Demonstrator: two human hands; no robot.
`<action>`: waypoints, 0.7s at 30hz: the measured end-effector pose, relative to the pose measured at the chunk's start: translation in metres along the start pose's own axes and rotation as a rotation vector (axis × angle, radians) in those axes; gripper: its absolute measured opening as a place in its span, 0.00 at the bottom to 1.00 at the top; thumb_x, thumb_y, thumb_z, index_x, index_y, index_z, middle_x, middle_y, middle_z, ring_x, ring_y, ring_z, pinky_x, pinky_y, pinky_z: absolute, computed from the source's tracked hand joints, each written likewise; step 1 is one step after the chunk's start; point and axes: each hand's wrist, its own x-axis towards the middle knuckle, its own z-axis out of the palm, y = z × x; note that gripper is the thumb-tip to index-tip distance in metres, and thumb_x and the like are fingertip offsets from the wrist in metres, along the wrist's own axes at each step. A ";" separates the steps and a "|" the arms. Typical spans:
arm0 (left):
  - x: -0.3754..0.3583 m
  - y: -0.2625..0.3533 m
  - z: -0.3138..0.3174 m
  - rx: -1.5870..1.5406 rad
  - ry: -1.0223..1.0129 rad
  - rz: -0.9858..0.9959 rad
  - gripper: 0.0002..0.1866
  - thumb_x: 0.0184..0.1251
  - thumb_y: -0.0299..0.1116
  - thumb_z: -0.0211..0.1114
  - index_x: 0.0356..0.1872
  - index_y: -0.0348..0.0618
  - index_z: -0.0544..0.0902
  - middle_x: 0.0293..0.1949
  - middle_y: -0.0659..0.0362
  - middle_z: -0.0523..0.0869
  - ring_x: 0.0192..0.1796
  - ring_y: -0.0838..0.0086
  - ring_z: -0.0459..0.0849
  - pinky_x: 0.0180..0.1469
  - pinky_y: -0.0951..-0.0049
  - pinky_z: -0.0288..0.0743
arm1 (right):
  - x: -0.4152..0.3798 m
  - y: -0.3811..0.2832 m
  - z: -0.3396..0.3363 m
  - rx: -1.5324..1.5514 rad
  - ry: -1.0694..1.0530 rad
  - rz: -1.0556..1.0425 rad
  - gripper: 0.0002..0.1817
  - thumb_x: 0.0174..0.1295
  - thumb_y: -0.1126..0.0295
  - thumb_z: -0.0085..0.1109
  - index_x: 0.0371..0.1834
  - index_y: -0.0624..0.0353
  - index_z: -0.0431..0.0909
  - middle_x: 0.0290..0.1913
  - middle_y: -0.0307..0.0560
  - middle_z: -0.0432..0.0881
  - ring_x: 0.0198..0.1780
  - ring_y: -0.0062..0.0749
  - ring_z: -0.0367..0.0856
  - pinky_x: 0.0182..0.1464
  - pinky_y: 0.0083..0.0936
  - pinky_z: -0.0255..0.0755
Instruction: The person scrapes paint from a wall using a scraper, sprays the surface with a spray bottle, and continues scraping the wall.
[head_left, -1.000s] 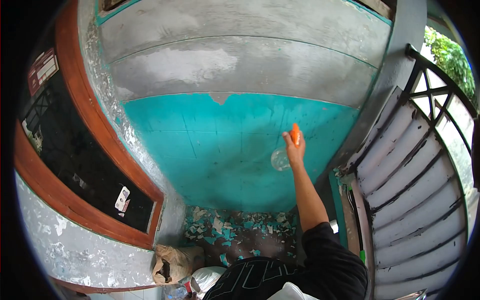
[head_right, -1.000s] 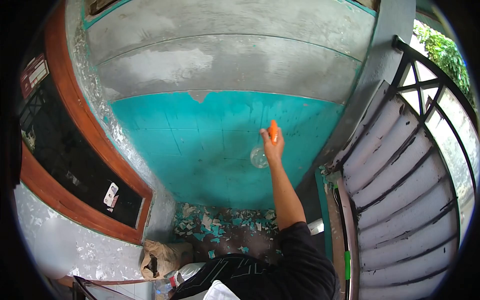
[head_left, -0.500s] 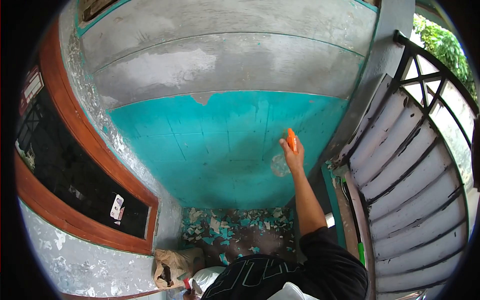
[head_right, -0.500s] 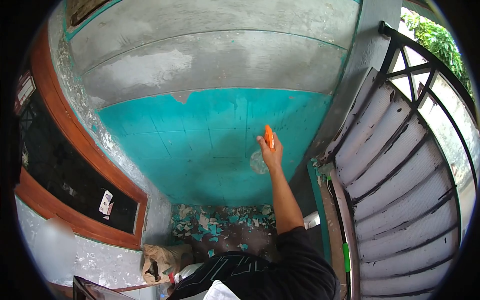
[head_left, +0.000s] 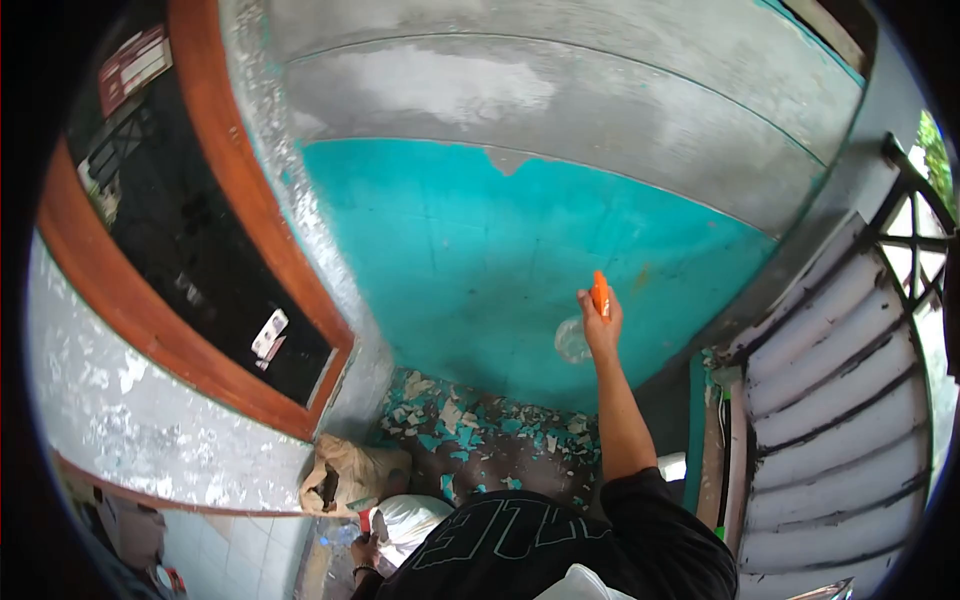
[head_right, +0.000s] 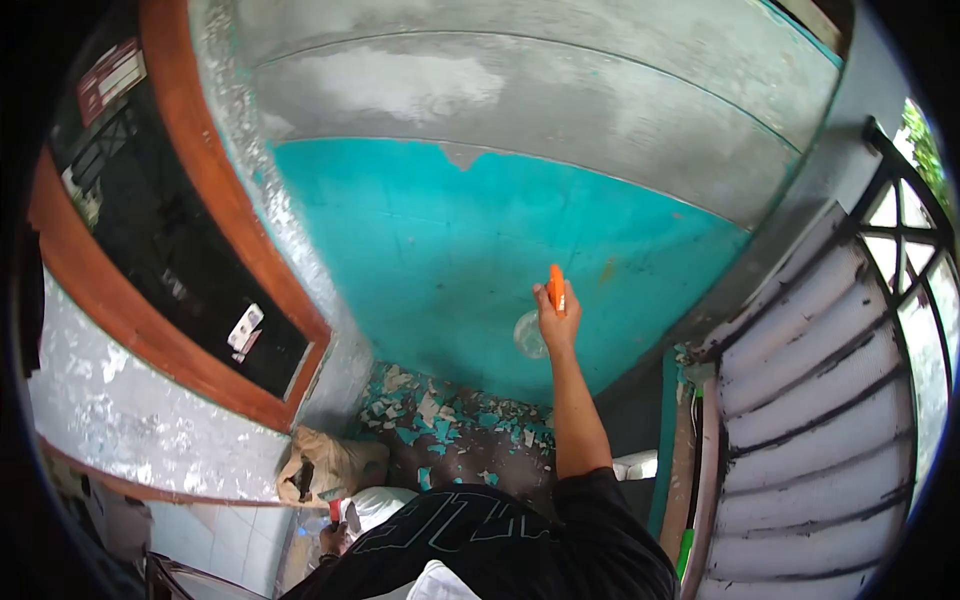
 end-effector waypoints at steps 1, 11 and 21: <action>-0.037 0.044 -0.013 0.066 0.048 -0.014 0.17 0.58 0.40 0.71 0.25 0.32 0.81 0.19 0.55 0.81 0.20 0.71 0.76 0.24 0.65 0.70 | 0.000 -0.016 0.023 -0.055 -0.052 -0.040 0.15 0.60 0.64 0.70 0.41 0.60 0.74 0.34 0.35 0.75 0.35 0.19 0.73 0.40 0.20 0.70; -0.076 0.016 0.004 -0.362 0.105 -0.206 0.11 0.62 0.33 0.69 0.26 0.39 0.78 0.17 0.61 0.78 0.16 0.77 0.74 0.18 0.73 0.67 | -0.004 -0.048 0.108 -0.372 -0.303 -0.042 0.13 0.61 0.64 0.67 0.37 0.60 0.75 0.32 0.38 0.77 0.36 0.21 0.74 0.41 0.22 0.71; -0.043 0.089 0.004 -0.356 0.153 0.096 0.11 0.64 0.33 0.67 0.27 0.38 0.79 0.19 0.63 0.79 0.18 0.80 0.73 0.22 0.76 0.66 | -0.011 -0.074 0.156 -0.508 -0.422 -0.053 0.16 0.58 0.59 0.68 0.35 0.60 0.75 0.28 0.44 0.78 0.32 0.29 0.75 0.40 0.27 0.71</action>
